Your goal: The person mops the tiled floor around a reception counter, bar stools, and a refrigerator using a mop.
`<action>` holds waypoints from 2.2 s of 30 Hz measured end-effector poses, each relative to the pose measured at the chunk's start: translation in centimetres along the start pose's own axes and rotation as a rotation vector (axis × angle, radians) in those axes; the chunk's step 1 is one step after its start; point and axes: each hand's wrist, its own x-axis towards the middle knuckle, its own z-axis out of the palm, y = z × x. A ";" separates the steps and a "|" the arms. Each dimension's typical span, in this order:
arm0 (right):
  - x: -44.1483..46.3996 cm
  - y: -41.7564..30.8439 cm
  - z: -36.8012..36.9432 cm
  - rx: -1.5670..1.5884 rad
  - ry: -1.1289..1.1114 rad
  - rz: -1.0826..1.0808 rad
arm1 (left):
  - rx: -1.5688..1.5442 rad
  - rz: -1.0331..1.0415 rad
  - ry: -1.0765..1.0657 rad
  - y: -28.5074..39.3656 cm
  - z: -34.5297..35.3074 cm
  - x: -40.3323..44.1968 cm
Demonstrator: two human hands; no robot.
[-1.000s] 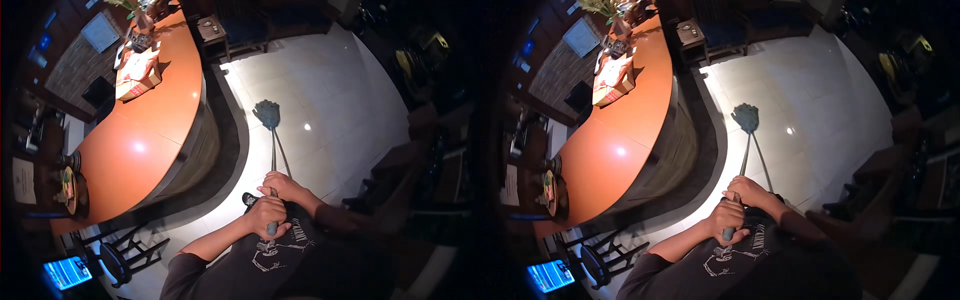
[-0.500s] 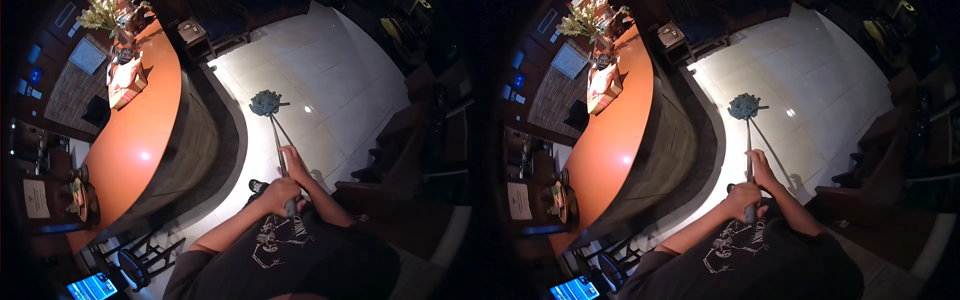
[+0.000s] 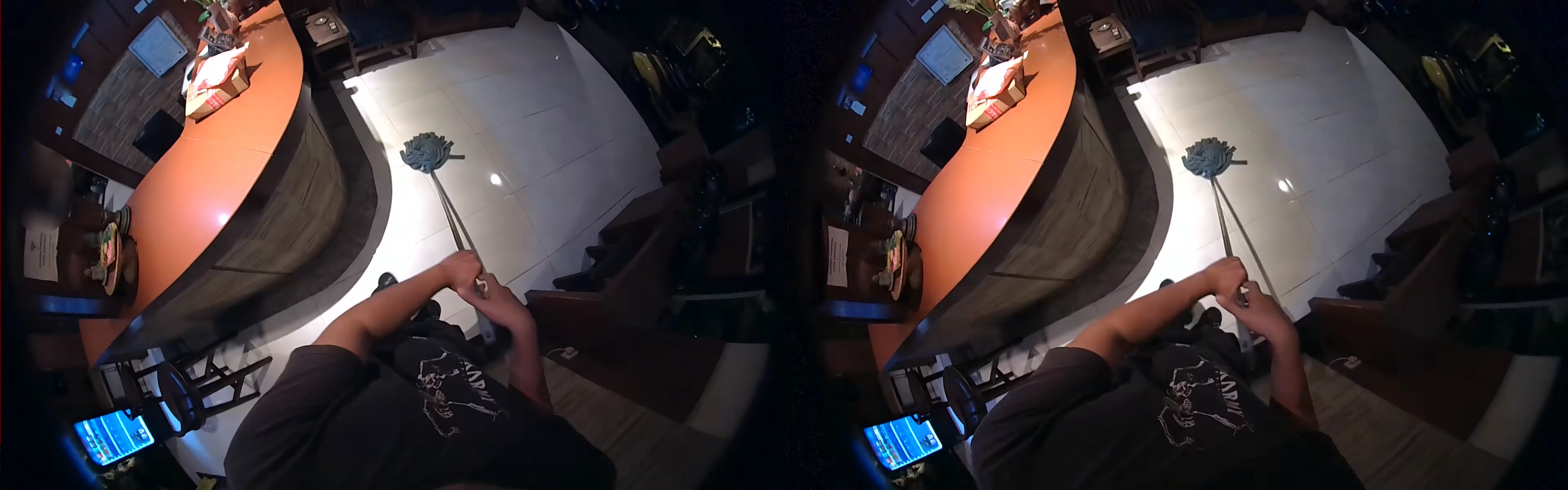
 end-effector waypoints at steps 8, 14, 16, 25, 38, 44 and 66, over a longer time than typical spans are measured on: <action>-8.5 -9.8 -0.7 -0.194 -0.130 0.121 | -0.090 -0.080 0.010 3.4 -3.2 -4.6; -7.8 -17.2 13.8 -0.543 0.215 0.070 | -0.136 -0.172 0.067 -1.0 -4.7 -17.1; -6.3 -20.1 17.7 -0.481 0.158 0.060 | -0.145 -0.138 0.106 -4.0 -4.4 -21.5; 5.1 -18.3 34.4 -0.366 0.241 0.135 | 0.061 -0.225 -0.081 -18.8 1.8 -30.3; -5.8 -22.4 27.9 -0.853 0.131 0.019 | -0.265 -0.050 0.375 -6.6 -2.1 -32.1; 3.3 -19.8 25.6 -0.796 0.217 -0.073 | -0.233 -0.165 0.311 -13.6 -2.7 -28.7; -15.9 -15.6 20.3 -0.762 -0.186 -0.721 | -0.128 -0.317 0.615 5.0 4.2 -33.2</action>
